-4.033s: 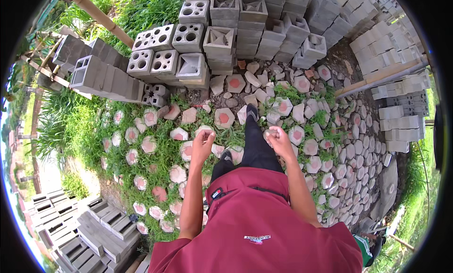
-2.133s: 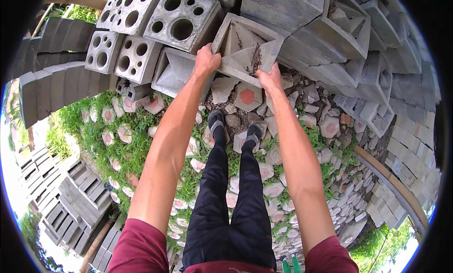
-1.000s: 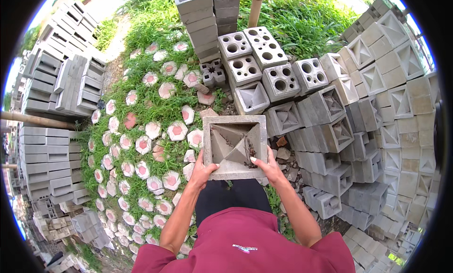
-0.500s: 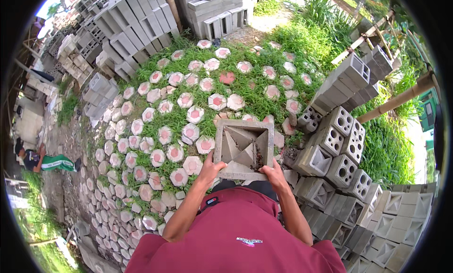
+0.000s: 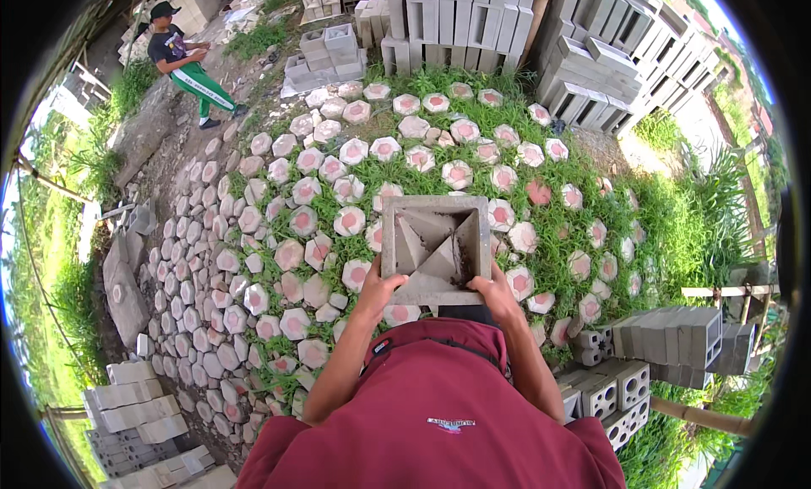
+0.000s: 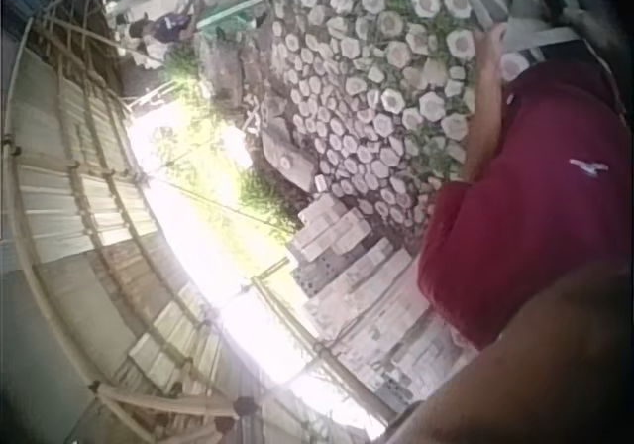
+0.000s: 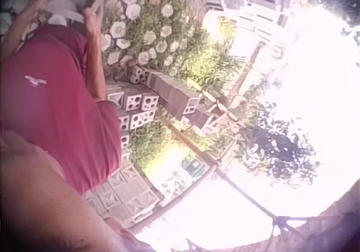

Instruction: The person moves decorative concrete blocks from a storage pile and arranges them on the ground by hand.

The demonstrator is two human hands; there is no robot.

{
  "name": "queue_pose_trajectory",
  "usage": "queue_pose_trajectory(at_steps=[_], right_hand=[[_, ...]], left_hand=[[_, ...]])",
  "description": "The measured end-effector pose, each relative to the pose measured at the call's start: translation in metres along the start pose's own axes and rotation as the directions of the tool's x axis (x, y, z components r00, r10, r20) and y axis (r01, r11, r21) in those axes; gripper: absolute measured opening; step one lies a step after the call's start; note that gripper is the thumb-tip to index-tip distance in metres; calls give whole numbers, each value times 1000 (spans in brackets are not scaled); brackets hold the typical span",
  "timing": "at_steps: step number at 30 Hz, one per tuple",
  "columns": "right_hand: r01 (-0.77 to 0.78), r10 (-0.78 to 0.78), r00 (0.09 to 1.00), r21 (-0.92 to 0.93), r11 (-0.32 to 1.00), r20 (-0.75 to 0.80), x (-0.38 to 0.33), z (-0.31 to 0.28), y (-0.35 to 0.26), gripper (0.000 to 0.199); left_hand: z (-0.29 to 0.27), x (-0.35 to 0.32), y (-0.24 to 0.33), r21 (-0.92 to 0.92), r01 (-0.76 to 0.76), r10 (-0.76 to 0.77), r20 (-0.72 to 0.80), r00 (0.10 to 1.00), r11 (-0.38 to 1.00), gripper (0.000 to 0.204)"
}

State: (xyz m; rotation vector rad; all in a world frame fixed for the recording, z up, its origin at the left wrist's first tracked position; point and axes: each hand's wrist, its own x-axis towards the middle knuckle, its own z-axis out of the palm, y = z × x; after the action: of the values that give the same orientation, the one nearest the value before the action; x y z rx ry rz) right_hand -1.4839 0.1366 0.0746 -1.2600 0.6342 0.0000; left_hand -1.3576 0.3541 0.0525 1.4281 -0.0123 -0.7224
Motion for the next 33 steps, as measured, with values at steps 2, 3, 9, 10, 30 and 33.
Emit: queue_pose_trajectory(at_steps=[2, 3, 9, 10, 30, 33], right_hand=[[-2, 5, 998, -40, 999, 59, 26, 7, -21, 74], [10, -5, 997, -79, 997, 71, 42, 7, -26, 74], [-11, 77, 968, -267, 964, 238, 149, -6, -76, 73], [14, 61, 962, -274, 962, 265, 165, -9, -79, 73], [76, 25, 938, -275, 958, 346, 313, 9, -162, 80], [22, 79, 949, -316, 949, 304, 343, 25, -172, 81]], left_hand=[[-5, 15, 4, -47, -9, 6, -66, 998, 999, 72], [-6, 24, 8, -79, -6, -1, -96, 995, 997, 74], [15, 84, 42, -106, -112, 78, -286, 955, 988, 68], [17, 94, 47, -106, -141, 102, -307, 946, 984, 68], [18, 224, 106, -154, -175, 108, -365, 925, 972, 67], [1, 256, 112, -215, -128, 42, -363, 931, 968, 68]])
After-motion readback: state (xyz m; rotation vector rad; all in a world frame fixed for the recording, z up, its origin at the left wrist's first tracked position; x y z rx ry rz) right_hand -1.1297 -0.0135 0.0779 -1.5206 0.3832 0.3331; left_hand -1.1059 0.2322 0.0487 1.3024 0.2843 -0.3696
